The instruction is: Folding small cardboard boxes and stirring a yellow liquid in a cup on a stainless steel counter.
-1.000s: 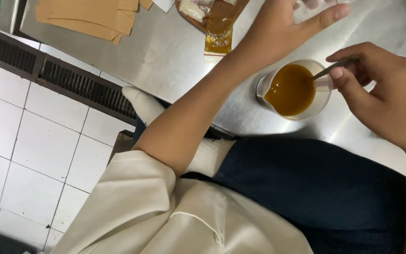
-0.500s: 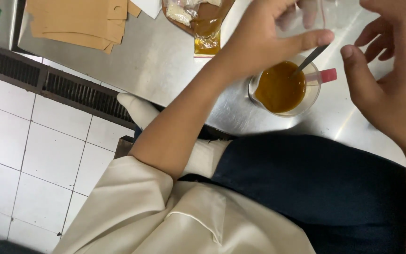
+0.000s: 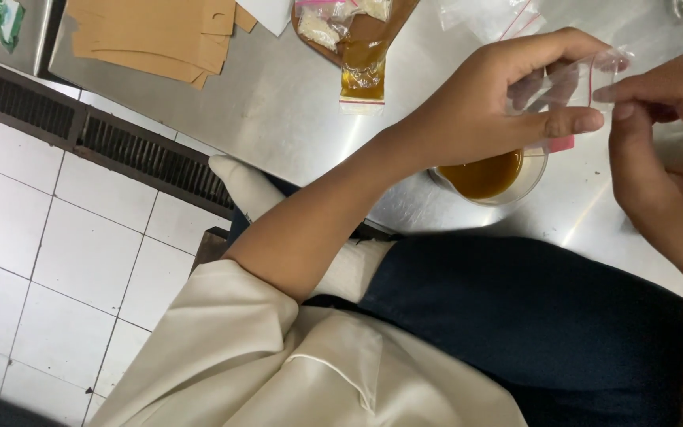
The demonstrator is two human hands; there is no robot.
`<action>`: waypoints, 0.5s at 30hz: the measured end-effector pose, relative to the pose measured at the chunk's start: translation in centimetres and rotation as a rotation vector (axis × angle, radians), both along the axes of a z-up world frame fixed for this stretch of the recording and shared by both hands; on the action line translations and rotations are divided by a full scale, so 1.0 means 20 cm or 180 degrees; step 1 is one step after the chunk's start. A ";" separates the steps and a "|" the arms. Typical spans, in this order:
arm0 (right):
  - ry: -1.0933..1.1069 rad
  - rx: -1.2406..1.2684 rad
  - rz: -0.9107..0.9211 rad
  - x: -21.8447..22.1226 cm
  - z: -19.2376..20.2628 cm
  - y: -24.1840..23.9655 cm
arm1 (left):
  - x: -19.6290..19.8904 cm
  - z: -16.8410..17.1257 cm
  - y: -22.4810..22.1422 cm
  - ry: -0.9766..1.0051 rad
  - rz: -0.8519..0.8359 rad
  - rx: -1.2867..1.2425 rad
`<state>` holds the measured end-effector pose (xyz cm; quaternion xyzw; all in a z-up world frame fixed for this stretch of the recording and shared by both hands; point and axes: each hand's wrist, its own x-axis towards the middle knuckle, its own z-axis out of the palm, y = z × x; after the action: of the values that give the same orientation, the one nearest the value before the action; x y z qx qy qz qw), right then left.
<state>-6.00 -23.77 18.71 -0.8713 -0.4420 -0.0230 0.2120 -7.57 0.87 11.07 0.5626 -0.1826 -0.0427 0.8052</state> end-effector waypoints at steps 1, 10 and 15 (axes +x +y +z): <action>-0.0140 -0.0141 0.0126 0.02 0.01 -0.01 | 0.00 0.00 0.00 -0.0005 -0.0024 0.0000; -0.0035 -0.0107 0.0102 0.01 0.02 0.02 | -0.02 0.05 0.03 0.0166 0.0042 0.0221; -0.0026 0.0017 -0.0023 -0.02 0.02 0.02 | 0.02 -0.06 0.01 -0.0337 0.0291 0.0655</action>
<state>-6.36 -23.43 19.19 -0.8723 -0.4396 -0.0285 0.2124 -7.27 1.08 9.88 0.6514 -0.1938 0.0053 0.7335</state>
